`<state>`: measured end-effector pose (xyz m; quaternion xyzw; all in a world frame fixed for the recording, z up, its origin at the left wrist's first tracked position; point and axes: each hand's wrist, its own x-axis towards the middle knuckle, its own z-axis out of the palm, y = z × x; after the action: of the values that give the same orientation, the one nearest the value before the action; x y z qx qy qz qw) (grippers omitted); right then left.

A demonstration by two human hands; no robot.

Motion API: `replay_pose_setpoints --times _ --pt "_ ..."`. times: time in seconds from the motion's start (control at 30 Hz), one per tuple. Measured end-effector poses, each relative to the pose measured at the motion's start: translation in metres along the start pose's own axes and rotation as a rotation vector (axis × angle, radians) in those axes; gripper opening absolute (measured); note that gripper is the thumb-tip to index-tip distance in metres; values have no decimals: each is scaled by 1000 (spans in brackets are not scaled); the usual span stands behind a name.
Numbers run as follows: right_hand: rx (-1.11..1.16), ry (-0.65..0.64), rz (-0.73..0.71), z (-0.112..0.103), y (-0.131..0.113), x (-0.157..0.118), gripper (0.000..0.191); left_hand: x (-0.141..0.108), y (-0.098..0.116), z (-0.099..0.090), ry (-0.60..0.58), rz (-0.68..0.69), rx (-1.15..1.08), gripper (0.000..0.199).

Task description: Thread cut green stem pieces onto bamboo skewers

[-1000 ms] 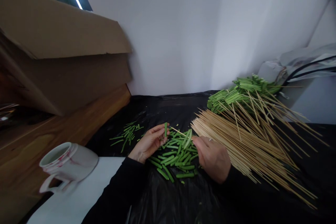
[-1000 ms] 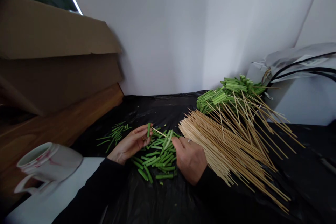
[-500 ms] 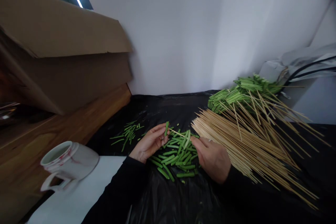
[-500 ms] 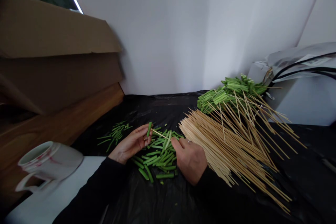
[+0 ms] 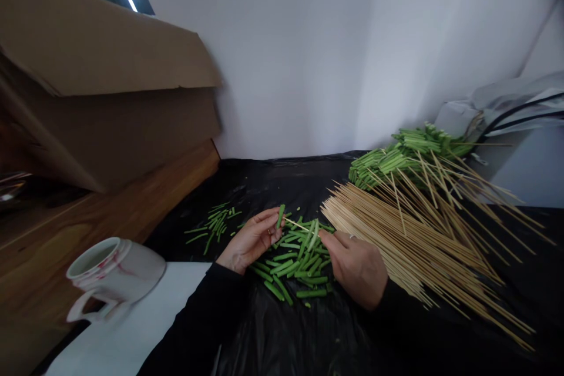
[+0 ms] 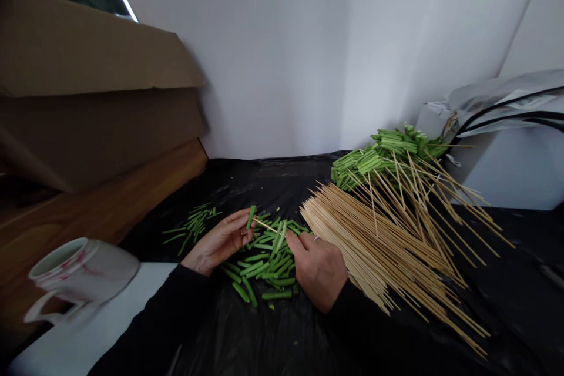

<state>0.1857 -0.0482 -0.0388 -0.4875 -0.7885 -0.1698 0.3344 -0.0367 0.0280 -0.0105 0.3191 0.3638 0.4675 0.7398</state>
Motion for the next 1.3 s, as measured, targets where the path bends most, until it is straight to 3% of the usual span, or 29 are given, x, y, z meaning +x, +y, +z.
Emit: replay_pose_setpoints --times 0.93,1.17,1.3 --pt "7 -34 9 1 1 -2 31 -2 -1 1 -49 -31 45 19" --pt "13 -38 18 0 0 -1 31 0 0 0 10 -4 32 19" --pt "12 -38 14 0 0 -1 31 0 0 -1 -13 -20 45 19"
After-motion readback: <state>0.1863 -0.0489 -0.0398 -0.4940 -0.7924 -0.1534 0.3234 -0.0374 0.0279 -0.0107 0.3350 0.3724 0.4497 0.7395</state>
